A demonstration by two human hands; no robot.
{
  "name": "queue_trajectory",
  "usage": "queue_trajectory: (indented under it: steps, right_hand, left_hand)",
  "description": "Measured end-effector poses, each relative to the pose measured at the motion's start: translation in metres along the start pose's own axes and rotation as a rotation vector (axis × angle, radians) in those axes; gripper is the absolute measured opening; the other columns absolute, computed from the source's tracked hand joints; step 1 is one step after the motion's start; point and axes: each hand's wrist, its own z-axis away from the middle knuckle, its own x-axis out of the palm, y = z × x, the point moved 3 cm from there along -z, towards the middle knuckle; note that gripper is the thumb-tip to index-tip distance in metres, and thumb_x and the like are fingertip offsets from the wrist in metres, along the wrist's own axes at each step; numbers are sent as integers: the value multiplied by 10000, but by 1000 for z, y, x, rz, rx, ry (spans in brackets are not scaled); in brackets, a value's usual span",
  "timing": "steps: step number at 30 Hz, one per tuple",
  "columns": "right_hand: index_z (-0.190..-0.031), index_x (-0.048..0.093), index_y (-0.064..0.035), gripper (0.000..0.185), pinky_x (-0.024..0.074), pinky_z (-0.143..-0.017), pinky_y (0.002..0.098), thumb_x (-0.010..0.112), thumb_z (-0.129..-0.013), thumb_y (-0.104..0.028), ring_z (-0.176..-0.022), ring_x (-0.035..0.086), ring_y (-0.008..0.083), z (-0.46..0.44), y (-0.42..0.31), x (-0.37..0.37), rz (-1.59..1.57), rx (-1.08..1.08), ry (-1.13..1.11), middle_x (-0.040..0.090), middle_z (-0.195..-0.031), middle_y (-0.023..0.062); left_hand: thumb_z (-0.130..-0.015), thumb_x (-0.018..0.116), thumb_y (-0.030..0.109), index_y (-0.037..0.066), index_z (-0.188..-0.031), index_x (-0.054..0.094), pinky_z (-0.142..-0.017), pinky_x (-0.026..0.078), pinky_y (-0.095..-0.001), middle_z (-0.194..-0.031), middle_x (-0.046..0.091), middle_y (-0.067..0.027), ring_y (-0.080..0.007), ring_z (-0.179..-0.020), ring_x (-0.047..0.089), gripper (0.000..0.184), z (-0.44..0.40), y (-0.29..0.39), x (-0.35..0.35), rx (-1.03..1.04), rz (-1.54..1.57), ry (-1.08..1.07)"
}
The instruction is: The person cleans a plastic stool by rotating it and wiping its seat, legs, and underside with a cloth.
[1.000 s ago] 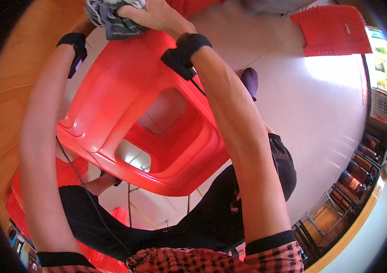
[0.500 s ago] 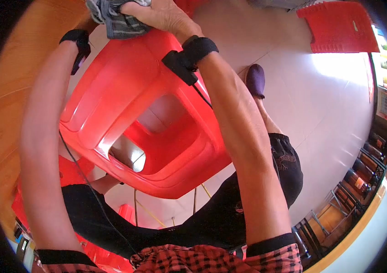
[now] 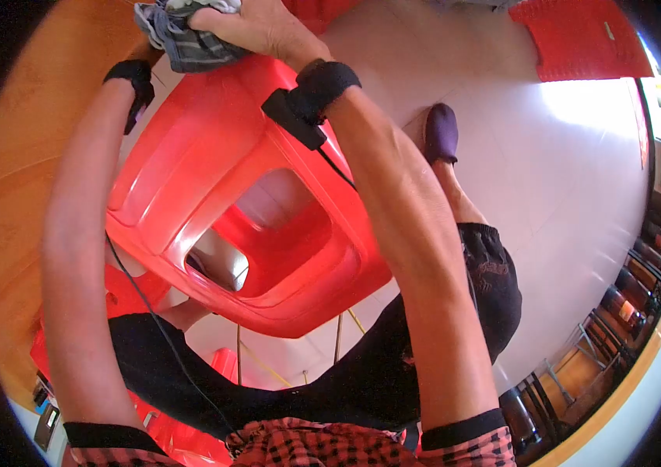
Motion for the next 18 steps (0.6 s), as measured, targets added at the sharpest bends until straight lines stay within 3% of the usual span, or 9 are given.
queue_trajectory:
  steps: [4,6,9,18]
  right_hand:
    - [-1252,390,113,802,412,-930,342,659,-724,-428,-1097,536,275,7,4,1,-83,-37,-58,549,-1150,233]
    - [-1232,403,100,755,420,-915,330,664,-729,-399,-1075,541,255,15,16,1,-52,-44,115,558,-1122,205]
    - [-1200,417,76,694,420,-909,331,657,-739,-385,-1054,540,243,18,18,4,-171,-141,72,557,-1098,182]
    - [-1150,448,57,604,417,-904,341,627,-766,-373,-1038,540,242,32,9,-3,-109,-18,77,558,-1066,178]
  left_hand:
    - [-927,477,378,28,-1238,492,-842,454,-338,-1090,599,-123,-233,-960,572,469,-3,-1,10,8,10,6]
    - [-927,476,379,29,-1238,493,-834,458,-338,-1083,602,-122,-232,-950,576,468,-9,-3,16,14,11,3]
    - [-927,475,380,31,-1238,493,-823,465,-338,-1071,607,-119,-231,-935,581,468,-16,-2,22,20,3,-7]
    - [-928,473,384,35,-1237,494,-791,483,-338,-1038,620,-113,-227,-890,599,466,-23,-6,25,17,-2,-5]
